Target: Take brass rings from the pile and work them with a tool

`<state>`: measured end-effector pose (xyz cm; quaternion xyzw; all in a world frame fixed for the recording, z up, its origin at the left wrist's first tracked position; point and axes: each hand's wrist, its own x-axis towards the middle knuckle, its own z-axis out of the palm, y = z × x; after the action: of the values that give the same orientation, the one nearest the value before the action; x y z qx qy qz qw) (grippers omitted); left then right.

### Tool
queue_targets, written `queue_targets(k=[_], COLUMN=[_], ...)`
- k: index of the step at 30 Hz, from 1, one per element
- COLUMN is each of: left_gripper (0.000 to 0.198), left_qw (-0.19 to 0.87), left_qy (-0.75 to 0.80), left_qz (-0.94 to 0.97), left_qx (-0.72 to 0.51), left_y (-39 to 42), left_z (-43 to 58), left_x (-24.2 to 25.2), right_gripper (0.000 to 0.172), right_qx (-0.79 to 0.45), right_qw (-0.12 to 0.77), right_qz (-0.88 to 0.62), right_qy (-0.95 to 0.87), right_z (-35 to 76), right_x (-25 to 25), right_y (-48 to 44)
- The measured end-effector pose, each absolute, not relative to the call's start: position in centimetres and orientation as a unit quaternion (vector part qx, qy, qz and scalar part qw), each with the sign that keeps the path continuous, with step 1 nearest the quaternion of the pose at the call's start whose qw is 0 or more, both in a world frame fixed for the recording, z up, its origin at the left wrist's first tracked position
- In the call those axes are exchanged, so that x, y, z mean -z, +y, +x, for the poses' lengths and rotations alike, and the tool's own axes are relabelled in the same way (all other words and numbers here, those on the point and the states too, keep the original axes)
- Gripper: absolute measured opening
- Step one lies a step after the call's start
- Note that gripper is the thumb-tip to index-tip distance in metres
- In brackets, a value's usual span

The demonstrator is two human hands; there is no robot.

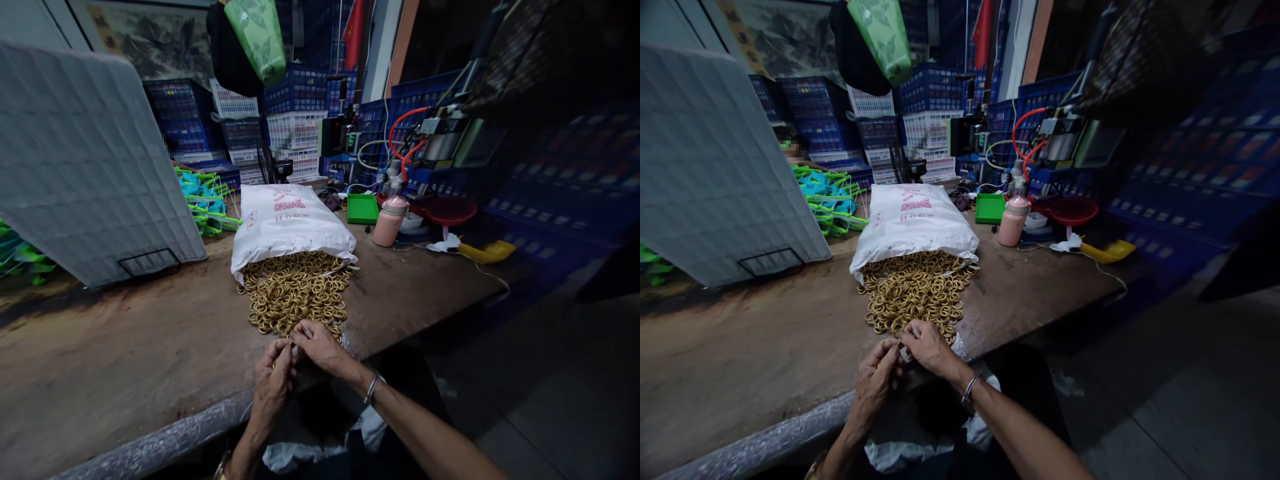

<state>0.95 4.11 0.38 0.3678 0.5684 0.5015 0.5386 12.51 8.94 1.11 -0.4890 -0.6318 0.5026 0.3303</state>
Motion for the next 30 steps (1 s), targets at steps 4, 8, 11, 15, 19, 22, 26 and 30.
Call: queue_targets(k=[4,8,11,15,19,22,26,30], left_gripper=[0.031,0.030,0.030,0.029,0.027,0.027,0.029,0.031], left_qw=[0.583,0.617,0.630,0.636,0.631,0.612,0.597,0.584], left_qy=[0.538,0.504,0.484,0.475,0.484,0.489,0.496,0.518], left_qz=[0.341,0.334,0.350,0.347,0.324,0.335,0.347,0.350], left_qx=[-0.504,-0.504,-0.496,-0.499,-0.512,-0.523,-0.526,-0.518], left_y=[3.9,3.7,3.5,3.3,3.2,3.3,3.3,3.4], left_z=[0.5,0.2,0.0,0.0,-0.1,-0.2,-0.4,-0.2], left_x=[0.1,0.2,0.0,0.0,0.2,0.3,0.4,0.3], right_gripper=[0.022,0.023,0.022,0.024,0.024,0.014,0.017,0.021], right_qx=[-0.434,-0.423,-0.430,-0.457,-0.409,-0.333,-0.266,-0.238], right_qw=[0.332,0.315,0.306,0.299,0.309,0.276,0.204,0.166], right_qz=[-0.479,-0.470,-0.466,-0.451,-0.473,-0.465,-0.459,-0.457], right_qy=[-0.687,-0.708,-0.710,-0.706,-0.717,-0.772,-0.823,-0.841], right_z=[12.4,12.3,12.2,12.0,12.2,12.5,12.7,12.6], right_x=[-0.9,-0.9,-1.3,-1.6,-1.3,-1.0,-1.3,-1.5], right_y=[8.9,8.5,8.2,8.2,8.2,7.8,7.1,6.8])
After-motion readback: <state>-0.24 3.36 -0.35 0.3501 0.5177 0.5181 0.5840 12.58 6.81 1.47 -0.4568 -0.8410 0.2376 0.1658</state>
